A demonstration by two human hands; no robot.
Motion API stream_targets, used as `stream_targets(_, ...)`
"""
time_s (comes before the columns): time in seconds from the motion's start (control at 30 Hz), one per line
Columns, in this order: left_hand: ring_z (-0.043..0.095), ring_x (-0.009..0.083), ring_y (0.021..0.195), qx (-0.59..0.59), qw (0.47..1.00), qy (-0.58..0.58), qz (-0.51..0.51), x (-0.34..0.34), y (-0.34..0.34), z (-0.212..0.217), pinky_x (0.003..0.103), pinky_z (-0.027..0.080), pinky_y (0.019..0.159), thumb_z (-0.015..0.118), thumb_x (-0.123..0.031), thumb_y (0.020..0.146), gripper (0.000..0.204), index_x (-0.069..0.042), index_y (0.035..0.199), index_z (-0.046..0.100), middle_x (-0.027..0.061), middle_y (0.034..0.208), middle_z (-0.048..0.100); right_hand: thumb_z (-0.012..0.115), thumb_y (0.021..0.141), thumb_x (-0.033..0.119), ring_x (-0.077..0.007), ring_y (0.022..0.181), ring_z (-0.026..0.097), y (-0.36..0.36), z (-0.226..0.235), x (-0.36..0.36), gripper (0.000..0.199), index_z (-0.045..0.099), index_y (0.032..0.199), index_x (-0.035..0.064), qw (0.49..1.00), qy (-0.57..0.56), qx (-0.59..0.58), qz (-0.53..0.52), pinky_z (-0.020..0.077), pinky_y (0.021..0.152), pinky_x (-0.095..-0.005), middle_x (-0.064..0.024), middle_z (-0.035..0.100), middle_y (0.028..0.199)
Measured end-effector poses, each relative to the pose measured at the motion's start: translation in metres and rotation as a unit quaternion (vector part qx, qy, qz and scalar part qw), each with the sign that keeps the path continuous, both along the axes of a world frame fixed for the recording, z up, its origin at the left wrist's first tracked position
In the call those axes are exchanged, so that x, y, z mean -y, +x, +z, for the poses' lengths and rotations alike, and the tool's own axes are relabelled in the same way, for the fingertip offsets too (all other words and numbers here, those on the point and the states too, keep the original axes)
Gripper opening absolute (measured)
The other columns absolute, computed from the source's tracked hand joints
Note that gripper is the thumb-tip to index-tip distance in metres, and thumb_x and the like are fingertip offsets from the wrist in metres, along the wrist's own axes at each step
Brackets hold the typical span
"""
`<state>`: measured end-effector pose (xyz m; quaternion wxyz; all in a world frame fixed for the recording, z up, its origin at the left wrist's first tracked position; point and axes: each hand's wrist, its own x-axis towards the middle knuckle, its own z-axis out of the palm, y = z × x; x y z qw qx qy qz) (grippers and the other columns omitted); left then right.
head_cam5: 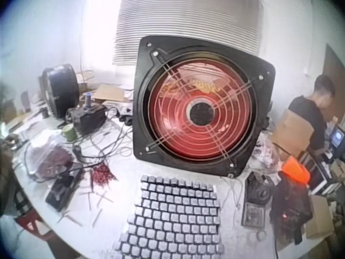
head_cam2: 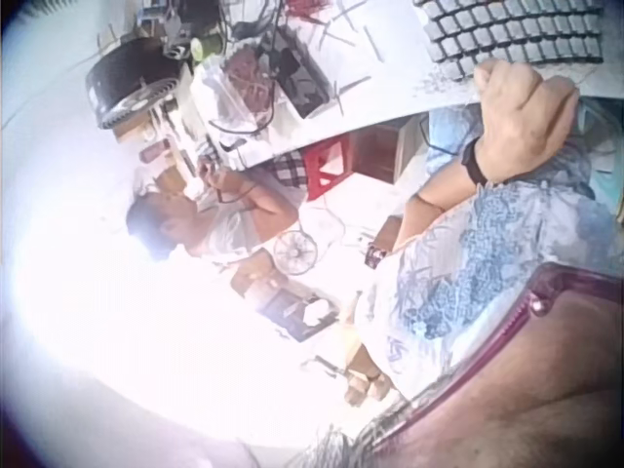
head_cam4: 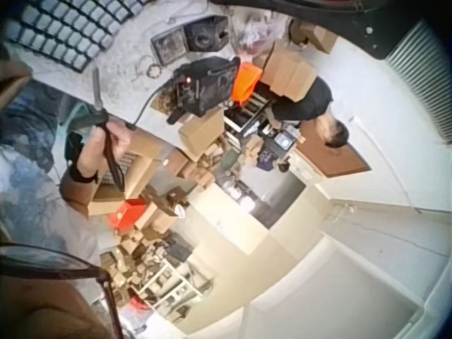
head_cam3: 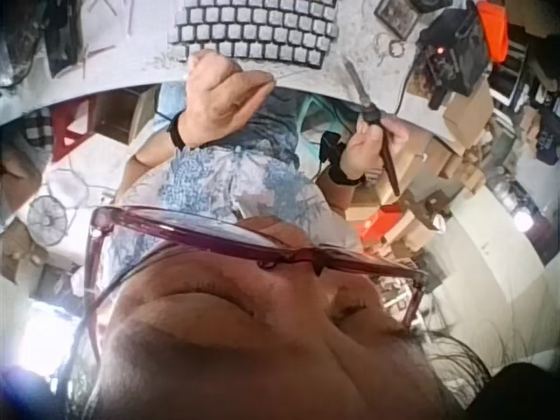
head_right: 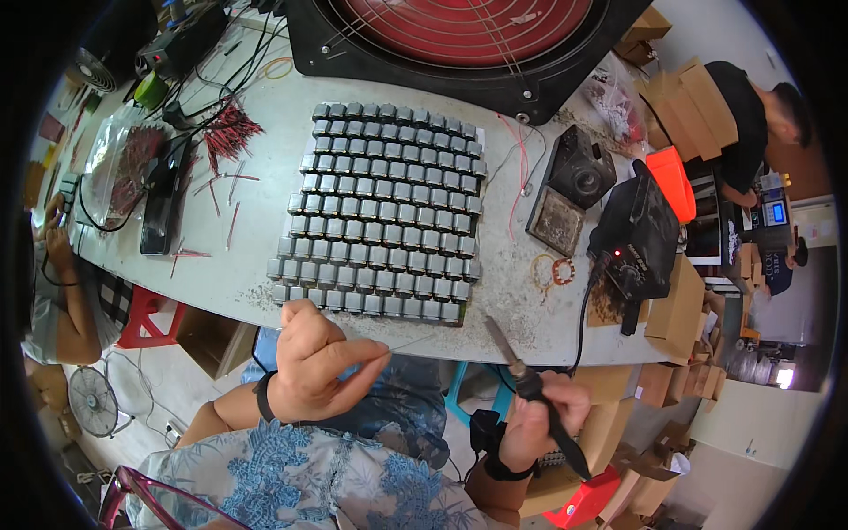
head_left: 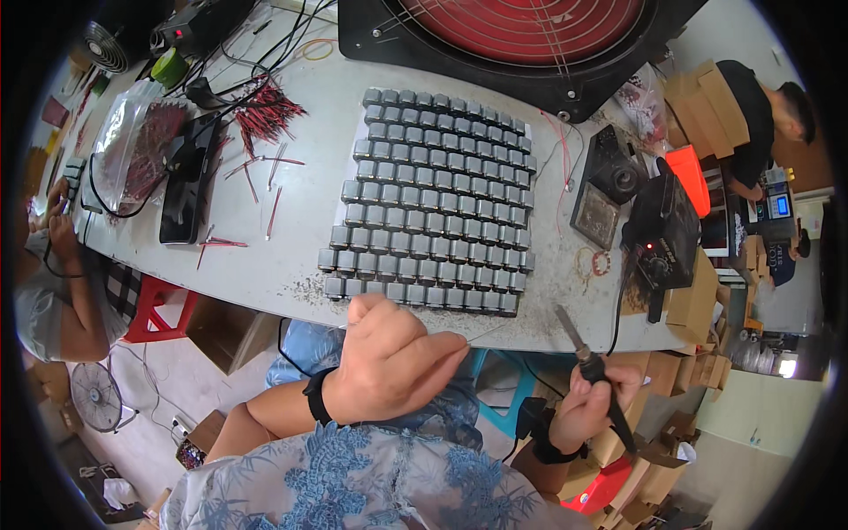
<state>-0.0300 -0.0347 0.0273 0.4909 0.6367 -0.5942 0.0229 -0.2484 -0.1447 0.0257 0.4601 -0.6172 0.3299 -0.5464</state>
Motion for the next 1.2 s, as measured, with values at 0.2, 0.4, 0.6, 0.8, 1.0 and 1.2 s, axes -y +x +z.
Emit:
stream_targets(0.2,0.045,0.0182,0.062,-0.012,1.000,0.009,-0.002,0.007,-0.013,-0.002,0.033,0.031,0.064,0.074,-0.005,0.060,0.022,-0.013,0.078,0.064,-0.0005,0.068,0.042,0.066,0.078,0.011,-0.0122,0.062,0.043,-0.004,0.010,-0.012,0.027,0.046,0.092,0.0024,0.996,-0.043,-0.076,-0.007,0.0360,0.057,-0.0242,-0.0070,0.047,0.074)
stream_targets(0.4,0.046,0.0197,0.064,-0.012,1.000,0.011,-0.006,0.017,-0.018,-0.011,0.033,0.032,0.065,0.073,-0.004,0.060,0.021,-0.012,0.075,0.060,0.0012,0.069,0.044,0.069,0.078,0.014,-0.0118,0.056,0.039,-0.005,0.010,-0.010,0.027,0.047,0.087,0.0032,0.985,-0.101,-0.132,0.038,0.0298,0.052,-0.0249,-0.0034,0.043,0.066)
stream_targets(0.6,0.046,0.0203,0.064,-0.007,1.000,0.022,-0.010,0.022,-0.019,-0.013,0.033,0.034,0.067,0.073,-0.004,0.060,0.022,-0.011,0.075,0.059,0.0021,0.072,0.045,0.070,0.075,0.011,-0.0122,0.054,0.038,0.002,0.010,-0.002,0.025,0.048,0.084,0.0042,0.983,-0.108,-0.141,0.049,0.0292,0.050,-0.0253,-0.0023,0.041,0.063)
stream_targets(0.8,0.048,0.0196,0.065,-0.015,1.000,0.023,-0.013,0.023,-0.017,-0.012,0.032,0.035,0.069,0.072,-0.004,0.059,0.022,-0.010,0.075,0.059,0.0024,0.072,0.046,0.069,0.075,0.007,-0.0118,0.055,0.039,0.004,0.011,-0.001,0.023,0.048,0.086,0.0042,0.983,-0.093,-0.145,0.064,0.0294,0.051,-0.0248,-0.0021,0.042,0.062)
stream_targets(1.0,0.048,0.0197,0.064,-0.011,1.000,0.021,-0.007,0.024,-0.016,-0.011,0.032,0.035,0.069,0.072,-0.004,0.059,0.021,-0.010,0.075,0.060,0.0024,0.072,0.046,0.069,0.076,0.009,-0.0111,0.055,0.039,0.006,0.011,0.001,0.025,0.047,0.086,0.0043,0.984,-0.082,-0.144,0.060,0.0297,0.051,-0.0243,-0.0022,0.043,0.063)
stream_targets(1.2,0.048,0.0189,0.062,-0.019,1.000,0.010,-0.012,0.024,-0.017,-0.013,0.033,0.033,0.066,0.073,-0.003,0.057,0.024,-0.011,0.076,0.060,-0.0002,0.071,0.050,0.070,0.075,0.009,-0.0107,0.054,0.039,0.004,0.010,0.000,0.026,0.047,0.086,0.0042,0.983,-0.089,-0.147,0.058,0.0298,0.051,-0.0240,-0.0019,0.043,0.063)
